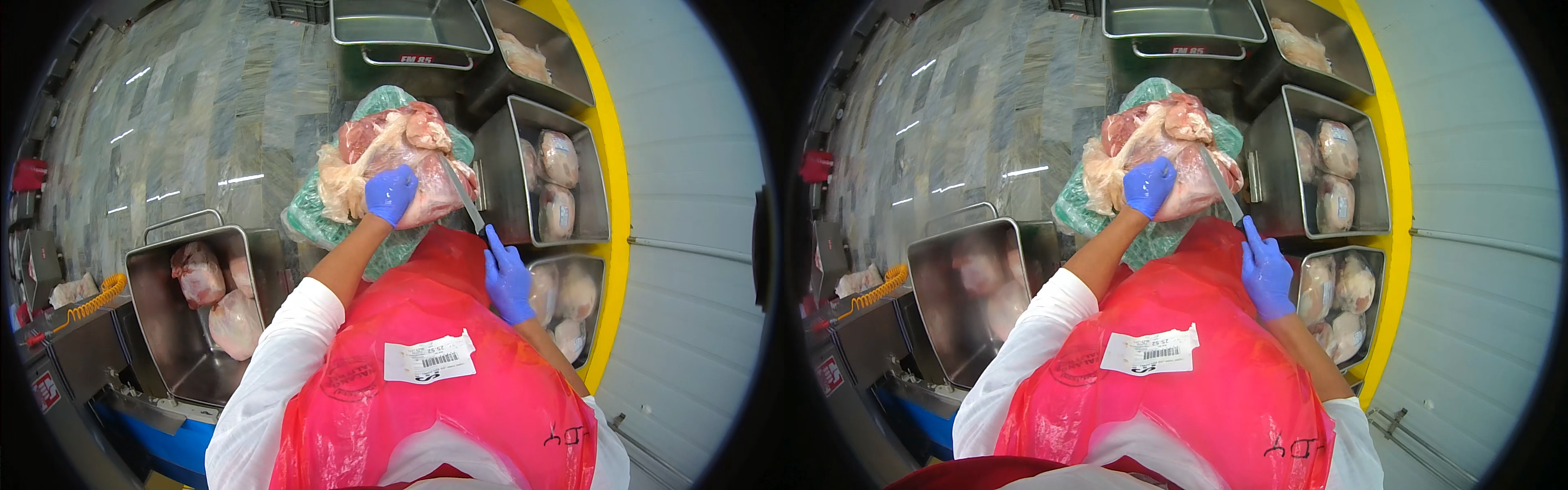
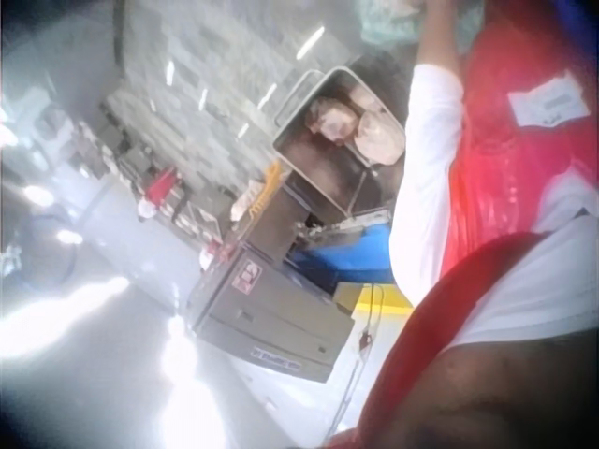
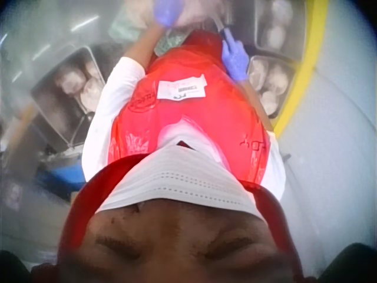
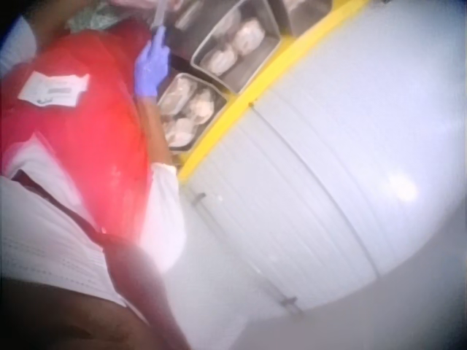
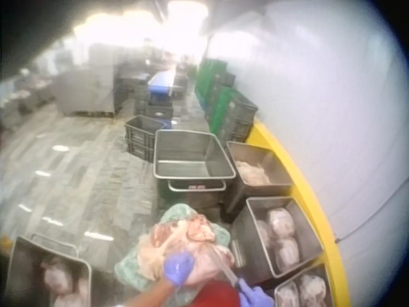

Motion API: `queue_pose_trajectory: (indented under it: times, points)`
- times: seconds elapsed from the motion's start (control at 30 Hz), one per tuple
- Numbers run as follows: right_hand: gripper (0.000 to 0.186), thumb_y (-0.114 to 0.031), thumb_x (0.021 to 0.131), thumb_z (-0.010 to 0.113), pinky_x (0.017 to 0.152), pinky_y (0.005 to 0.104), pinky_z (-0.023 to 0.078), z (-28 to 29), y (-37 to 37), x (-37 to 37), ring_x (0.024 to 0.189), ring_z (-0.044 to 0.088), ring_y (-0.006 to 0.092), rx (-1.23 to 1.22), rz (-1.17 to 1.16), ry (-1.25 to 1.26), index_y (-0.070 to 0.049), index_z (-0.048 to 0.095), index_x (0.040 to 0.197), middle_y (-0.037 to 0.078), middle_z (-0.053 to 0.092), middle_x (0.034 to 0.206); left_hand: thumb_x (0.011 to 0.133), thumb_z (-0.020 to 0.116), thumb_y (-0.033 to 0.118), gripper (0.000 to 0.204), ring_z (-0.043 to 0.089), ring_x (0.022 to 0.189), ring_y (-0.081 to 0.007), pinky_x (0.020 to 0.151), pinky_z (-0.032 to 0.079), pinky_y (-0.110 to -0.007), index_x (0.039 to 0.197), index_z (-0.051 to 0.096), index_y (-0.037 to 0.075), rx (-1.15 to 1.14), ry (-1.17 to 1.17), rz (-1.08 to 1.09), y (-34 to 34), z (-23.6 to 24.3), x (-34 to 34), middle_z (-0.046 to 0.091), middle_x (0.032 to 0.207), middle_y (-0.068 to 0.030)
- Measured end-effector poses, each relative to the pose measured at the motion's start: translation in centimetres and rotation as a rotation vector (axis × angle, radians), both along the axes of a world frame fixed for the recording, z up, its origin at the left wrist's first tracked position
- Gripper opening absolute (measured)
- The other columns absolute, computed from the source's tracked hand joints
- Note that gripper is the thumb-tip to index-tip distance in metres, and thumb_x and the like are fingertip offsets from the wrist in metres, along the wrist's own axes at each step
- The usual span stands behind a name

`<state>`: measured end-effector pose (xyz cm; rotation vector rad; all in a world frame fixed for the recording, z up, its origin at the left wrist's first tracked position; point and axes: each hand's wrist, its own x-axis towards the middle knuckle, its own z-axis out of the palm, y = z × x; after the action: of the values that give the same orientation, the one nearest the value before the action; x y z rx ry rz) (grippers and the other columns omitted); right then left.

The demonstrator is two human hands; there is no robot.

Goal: The person removes a large piece of raw meat from a plastic bag, places it on a green cutting board, and uses a knife to trim fat and connective tissue from the meat. The trimmed pieces are placed into a metal bin.

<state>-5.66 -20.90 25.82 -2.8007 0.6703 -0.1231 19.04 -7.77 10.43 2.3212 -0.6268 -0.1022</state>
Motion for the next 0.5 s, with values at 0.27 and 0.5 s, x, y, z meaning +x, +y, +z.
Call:
queue_pose_trajectory:
  times: [0.27, 0.5]
  points:
    - [0.049, -0.024, 0.097, 0.066, 0.053, 0.0457, 0.049, 0.4, 1.4, 2.6, 0.06, 0.061, 0.0308, -0.214, 0.069, 0.04, -0.026, 0.058, 0.145, 0.01, 0.054, 0.08, 0.093, 0.061, 0.033, 0.023, 0.068, 0.071, -0.0411, 0.066, 0.053, -0.055, 0.087, 0.067, 0.012, -0.006, 0.014, -0.06, 0.3, 0.2, 0.4, 0.07, 0.077, -0.0206]
    - [0.041, -0.025, 0.1, 0.058, 0.053, 0.0471, 0.053, 5.1, 2.6, 10.2, 0.061, 0.066, 0.0352, -0.393, 0.239, 0.326, -0.016, 0.059, 0.14, 0.018, 0.064, 0.078, 0.092, 0.059, 0.029, 0.02, 0.068, 0.068, -0.0403, 0.063, 0.052, -0.054, 0.085, 0.066, 0.011, -0.077, -0.048, -0.203, 0.7, -0.8, 0.9, 0.069, 0.074, -0.0195]
